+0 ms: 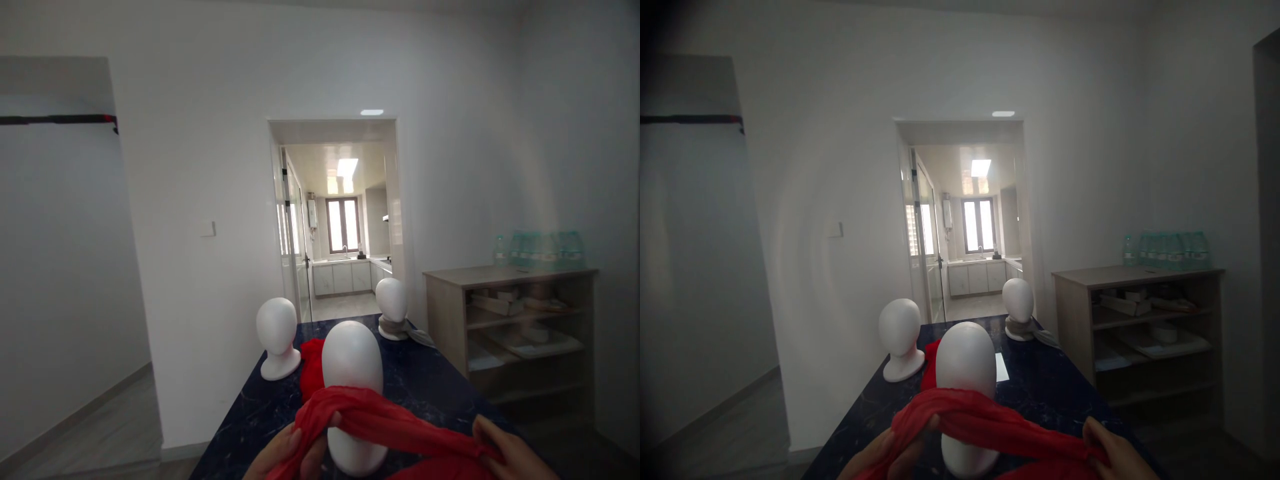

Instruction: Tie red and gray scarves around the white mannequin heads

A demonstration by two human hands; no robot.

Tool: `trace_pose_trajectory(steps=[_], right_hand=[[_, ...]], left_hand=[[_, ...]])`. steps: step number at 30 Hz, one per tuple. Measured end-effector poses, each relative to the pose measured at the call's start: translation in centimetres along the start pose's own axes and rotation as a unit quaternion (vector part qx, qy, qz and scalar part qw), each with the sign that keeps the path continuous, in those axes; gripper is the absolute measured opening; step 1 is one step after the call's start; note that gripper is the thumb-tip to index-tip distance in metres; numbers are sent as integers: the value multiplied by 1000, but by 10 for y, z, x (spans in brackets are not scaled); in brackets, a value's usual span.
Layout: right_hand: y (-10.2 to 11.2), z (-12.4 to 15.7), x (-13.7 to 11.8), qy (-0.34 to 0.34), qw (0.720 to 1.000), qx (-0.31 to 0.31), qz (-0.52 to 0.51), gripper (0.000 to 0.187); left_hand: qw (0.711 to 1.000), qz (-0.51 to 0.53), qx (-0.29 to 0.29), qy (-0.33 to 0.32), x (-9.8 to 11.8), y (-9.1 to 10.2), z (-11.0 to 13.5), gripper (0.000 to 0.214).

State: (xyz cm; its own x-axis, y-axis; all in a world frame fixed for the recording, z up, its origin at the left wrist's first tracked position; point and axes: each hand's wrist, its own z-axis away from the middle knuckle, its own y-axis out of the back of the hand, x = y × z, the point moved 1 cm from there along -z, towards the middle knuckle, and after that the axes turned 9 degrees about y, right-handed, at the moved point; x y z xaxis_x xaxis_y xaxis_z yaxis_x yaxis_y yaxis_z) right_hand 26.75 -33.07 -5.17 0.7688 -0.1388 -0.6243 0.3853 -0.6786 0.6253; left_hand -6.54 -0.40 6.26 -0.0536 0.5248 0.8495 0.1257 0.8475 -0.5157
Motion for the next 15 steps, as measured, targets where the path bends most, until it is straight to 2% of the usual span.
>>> trace_pose_trajectory(steps=[4,7,9,12,15], right_hand=[[-11,-5,15,1,1000,-29,9,6],[-10,-7,-5,-19,998,-63,2,12],[-5,-9,-38,-19,999,-43,-9,14],[-3,-14,-107,27,997,45,-64,14],[-16,-22,-168,81,984,40,-155,69]], left_hand=[[992,-89,37,78,12,-9,-7,44],[984,-123,61,112,17,-24,-16,47],[981,-135,67,121,20,-40,-22,50],[980,-147,56,125,26,-69,-31,49],[979,-148,34,136,34,-100,-39,44]])
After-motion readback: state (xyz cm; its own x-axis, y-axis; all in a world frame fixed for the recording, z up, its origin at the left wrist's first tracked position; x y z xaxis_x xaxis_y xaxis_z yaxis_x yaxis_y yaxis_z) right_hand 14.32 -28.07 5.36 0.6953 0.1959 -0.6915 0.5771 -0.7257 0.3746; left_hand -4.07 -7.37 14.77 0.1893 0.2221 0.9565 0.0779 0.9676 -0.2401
